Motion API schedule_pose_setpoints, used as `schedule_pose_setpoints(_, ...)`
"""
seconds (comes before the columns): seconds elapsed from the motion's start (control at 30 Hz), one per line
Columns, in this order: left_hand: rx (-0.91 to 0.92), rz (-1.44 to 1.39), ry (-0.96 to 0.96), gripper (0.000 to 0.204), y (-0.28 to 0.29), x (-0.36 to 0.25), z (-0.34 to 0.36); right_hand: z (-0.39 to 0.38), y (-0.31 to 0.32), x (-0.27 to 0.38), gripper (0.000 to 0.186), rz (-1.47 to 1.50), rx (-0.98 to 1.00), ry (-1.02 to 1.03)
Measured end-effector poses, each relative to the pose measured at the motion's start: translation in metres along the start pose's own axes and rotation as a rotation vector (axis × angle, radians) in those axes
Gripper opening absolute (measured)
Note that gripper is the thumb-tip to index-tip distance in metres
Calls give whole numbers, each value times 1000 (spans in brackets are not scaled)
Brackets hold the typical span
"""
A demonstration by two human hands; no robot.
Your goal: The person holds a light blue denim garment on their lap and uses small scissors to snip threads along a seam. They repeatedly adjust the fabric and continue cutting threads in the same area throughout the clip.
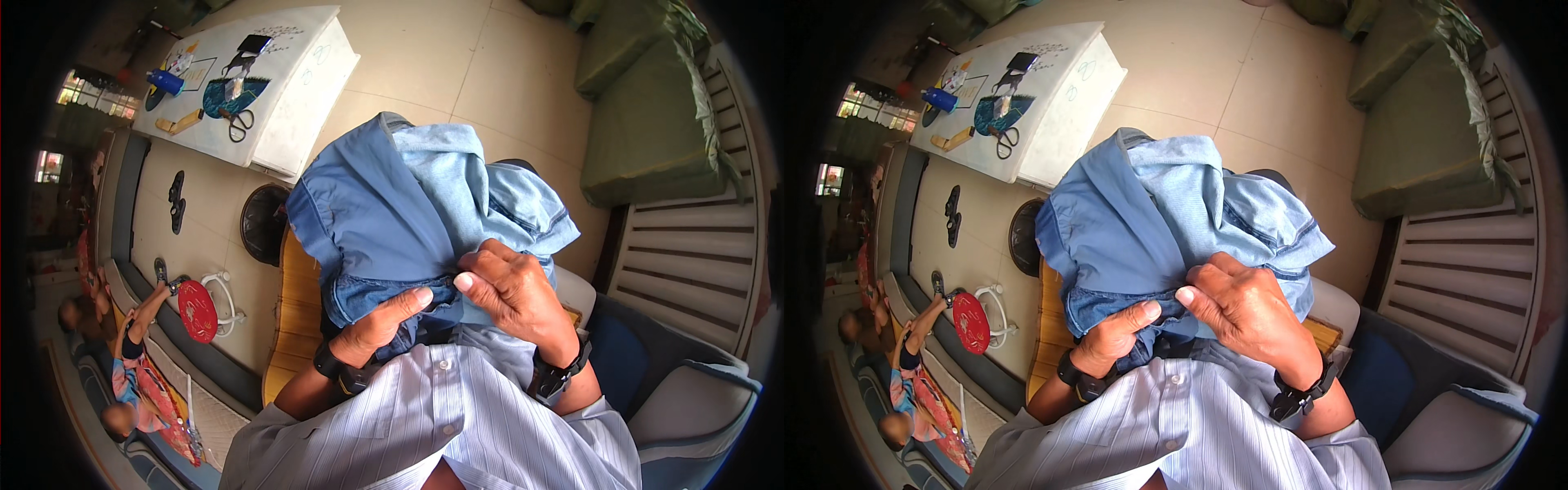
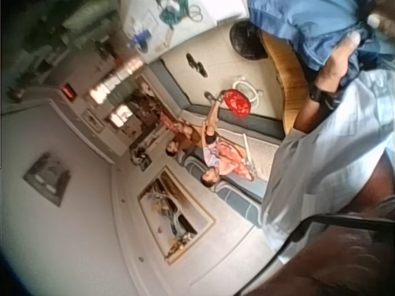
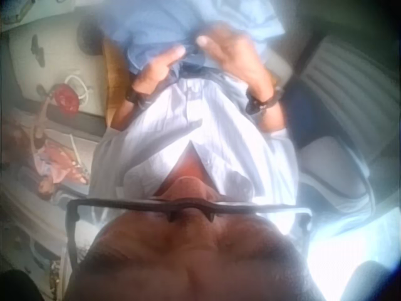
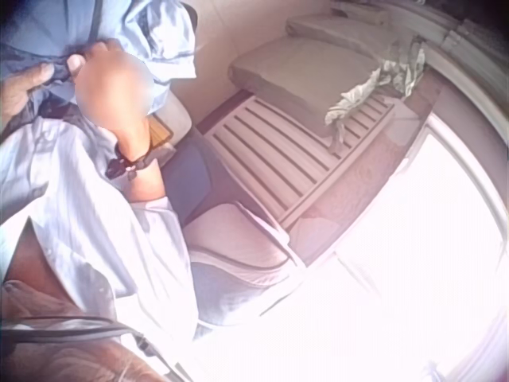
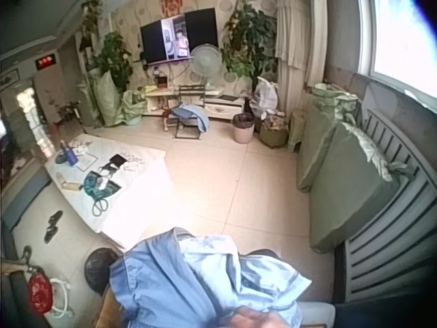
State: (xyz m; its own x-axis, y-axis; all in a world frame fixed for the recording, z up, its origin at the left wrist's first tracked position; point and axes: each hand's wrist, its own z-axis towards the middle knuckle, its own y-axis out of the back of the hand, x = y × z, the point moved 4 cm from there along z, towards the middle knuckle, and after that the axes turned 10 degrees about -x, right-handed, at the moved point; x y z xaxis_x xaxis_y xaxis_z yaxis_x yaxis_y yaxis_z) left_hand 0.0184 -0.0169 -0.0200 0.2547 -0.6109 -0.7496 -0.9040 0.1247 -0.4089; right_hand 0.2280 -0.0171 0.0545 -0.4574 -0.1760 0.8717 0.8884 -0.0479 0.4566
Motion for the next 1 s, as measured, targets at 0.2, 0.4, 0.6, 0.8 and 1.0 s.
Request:
schedule_pose_setpoints(0.2,14,-5,9,23,1,1,1,-4,1,-3,23,-8,81,1)
schedule_pose_setpoints(0.4,-14,-16,45,22,-10,-10,-4,-11,-1,-9,22,-14,95,19)
schedule_pose_setpoints(0.6,34,-109,74,35,4,2,-2,-9,2,-2,22,-38,92,96)
schedule_pose_setpoints(0.8,-106,-312,101,31,-8,-1,5,-10,-1,-3,21,-39,108,146)
schedule_pose_setpoints(1.0,-172,-194,163,22,2,8,1,-12,-3,-4,29,-88,147,125)
